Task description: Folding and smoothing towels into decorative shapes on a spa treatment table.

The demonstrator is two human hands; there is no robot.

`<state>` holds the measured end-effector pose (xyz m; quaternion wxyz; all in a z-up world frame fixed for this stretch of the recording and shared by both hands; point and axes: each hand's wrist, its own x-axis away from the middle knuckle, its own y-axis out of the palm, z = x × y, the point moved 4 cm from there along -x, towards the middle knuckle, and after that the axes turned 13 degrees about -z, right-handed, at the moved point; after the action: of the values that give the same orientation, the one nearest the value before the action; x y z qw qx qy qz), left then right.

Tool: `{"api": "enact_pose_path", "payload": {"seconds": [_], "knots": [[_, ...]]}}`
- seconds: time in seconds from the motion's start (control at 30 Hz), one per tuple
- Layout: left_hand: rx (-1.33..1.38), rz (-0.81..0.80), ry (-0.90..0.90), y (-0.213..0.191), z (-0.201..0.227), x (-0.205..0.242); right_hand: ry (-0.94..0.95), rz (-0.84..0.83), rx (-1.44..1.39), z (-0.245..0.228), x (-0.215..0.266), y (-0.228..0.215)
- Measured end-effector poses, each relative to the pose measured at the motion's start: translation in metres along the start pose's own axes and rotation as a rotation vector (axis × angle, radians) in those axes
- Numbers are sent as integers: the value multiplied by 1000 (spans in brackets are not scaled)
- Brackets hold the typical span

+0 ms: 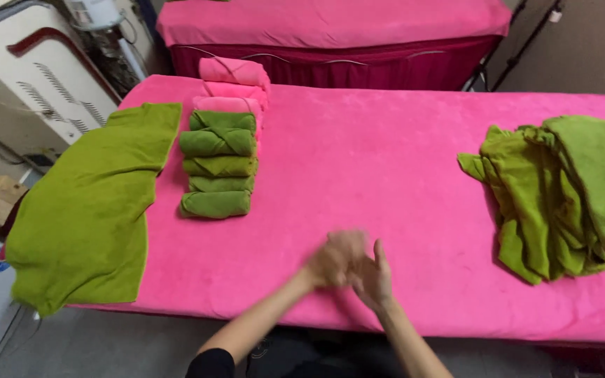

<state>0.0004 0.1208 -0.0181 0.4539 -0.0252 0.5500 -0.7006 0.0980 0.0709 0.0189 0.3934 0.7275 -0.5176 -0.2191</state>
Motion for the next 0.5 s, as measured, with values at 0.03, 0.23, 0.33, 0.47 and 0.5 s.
{"api": "enact_pose_path", "payload": {"seconds": [0.03,0.23,0.33,0.47,0.5], "knots": [[8,-12,10,-5,-32,-5,-11,12,-7,-5,0,-30],[-211,-435,-554,-29,-143,2,-254,181,1708,-121,28,-134],[-280,-442,-590,-26,-132,7,-172,630,2369,-139,36,-194],[-307,-217,-521,-16,-140,13,-177,740,2286,-134,35,-206],[-350,-106,-477,-12,-137,19,-151,766,2303,-131,36,-205]]}}
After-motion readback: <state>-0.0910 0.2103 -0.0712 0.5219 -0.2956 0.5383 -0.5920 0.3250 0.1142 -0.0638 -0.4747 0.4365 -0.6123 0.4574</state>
